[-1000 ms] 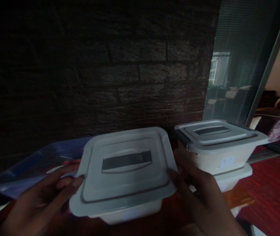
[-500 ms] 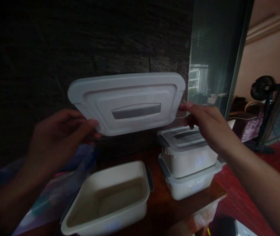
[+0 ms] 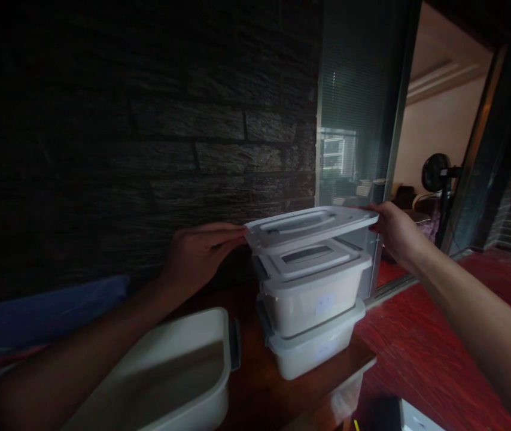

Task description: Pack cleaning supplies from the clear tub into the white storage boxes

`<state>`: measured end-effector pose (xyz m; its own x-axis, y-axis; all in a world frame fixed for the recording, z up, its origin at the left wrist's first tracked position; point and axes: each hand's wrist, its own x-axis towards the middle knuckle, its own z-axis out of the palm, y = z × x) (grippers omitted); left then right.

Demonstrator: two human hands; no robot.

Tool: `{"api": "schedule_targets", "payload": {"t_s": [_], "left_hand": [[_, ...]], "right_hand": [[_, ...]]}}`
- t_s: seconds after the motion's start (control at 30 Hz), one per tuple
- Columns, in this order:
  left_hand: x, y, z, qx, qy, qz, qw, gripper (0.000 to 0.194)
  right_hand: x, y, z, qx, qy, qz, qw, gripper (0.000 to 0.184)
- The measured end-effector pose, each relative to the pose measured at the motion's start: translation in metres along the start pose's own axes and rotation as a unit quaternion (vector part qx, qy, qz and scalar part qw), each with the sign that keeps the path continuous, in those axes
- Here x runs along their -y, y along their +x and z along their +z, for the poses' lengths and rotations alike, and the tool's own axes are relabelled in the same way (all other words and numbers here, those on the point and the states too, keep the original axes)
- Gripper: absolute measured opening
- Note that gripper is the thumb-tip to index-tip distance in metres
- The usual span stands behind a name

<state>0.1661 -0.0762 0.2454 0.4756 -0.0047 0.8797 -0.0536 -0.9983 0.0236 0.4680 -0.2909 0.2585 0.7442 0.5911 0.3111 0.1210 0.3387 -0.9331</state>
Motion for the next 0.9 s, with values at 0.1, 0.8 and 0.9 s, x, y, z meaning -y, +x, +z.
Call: {"api": "schedule_targets", "payload": {"t_s": [0.1, 0.8, 0.9], "left_hand": [[0.007, -0.003, 0.015, 0.039, 0.021, 0.048, 0.998, 0.020], [0.023, -0.029, 0.018, 0.175, 0.036, 0.083, 0.980, 0.032], [0.023, -0.029, 0.017, 0.169, 0.031, 0.093, 0.981, 0.030]], "right_hand": [[-0.013, 0.000, -0.010, 0.018, -0.033, 0.034, 0.999, 0.028], [-0.065, 0.000, -0.028, 0.079, -0.060, 0.051, 0.994, 0.027], [-0.062, -0.003, -0.026, 0.080, -0.065, 0.045, 0.994, 0.024]]}}
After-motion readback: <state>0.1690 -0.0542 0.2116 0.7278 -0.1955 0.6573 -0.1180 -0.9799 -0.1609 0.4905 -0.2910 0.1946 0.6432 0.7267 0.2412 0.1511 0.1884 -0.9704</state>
